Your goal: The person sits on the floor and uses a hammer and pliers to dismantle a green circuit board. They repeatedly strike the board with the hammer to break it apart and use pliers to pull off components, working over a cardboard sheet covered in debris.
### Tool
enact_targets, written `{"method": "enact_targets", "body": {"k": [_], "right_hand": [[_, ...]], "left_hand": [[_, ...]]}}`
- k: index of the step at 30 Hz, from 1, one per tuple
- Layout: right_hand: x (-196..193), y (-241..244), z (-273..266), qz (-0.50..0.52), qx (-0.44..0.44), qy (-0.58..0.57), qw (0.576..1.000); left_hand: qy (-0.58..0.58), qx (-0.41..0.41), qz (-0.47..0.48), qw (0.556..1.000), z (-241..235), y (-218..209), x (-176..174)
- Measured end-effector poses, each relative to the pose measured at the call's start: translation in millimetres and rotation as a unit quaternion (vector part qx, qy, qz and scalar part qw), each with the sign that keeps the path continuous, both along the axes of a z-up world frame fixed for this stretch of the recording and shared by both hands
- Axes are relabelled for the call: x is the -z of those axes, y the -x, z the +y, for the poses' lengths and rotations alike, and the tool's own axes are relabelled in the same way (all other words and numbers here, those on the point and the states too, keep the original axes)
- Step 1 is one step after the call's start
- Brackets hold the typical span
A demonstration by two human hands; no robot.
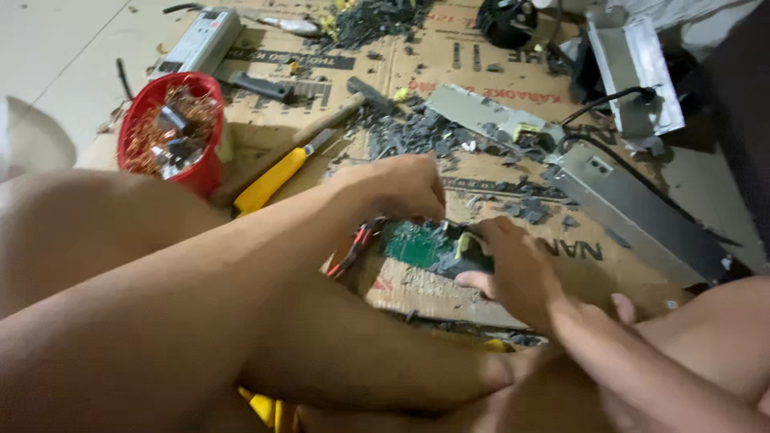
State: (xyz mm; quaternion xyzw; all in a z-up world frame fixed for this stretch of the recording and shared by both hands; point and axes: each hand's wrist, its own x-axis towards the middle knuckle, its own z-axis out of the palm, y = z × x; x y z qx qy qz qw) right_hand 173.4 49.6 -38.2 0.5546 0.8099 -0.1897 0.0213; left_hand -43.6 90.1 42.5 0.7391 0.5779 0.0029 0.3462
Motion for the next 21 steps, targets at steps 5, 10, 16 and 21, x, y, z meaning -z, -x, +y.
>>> {"method": "enact_targets", "body": {"k": [5,10,16,21], "right_hand": [[-8,8,-9,-0.011,-0.004,-0.039,0.999],[-13,13,-8,-0.01,-0.002,-0.047,0.999],[-26,14,-4,0.018,0.0,-0.01,1.0],[-53,21,-10,-0.007,0.015,0.032,0.999]], "left_hand": [[0.021,0.025,0.025,0.999,22,-2,19],[0.02,0.051,0.063,0.996,57,-21,41],[0.05,0.09,0.131,0.986,54,-43,15],[-0.211,0.008,0.184,0.96,37,-82,83]]}}
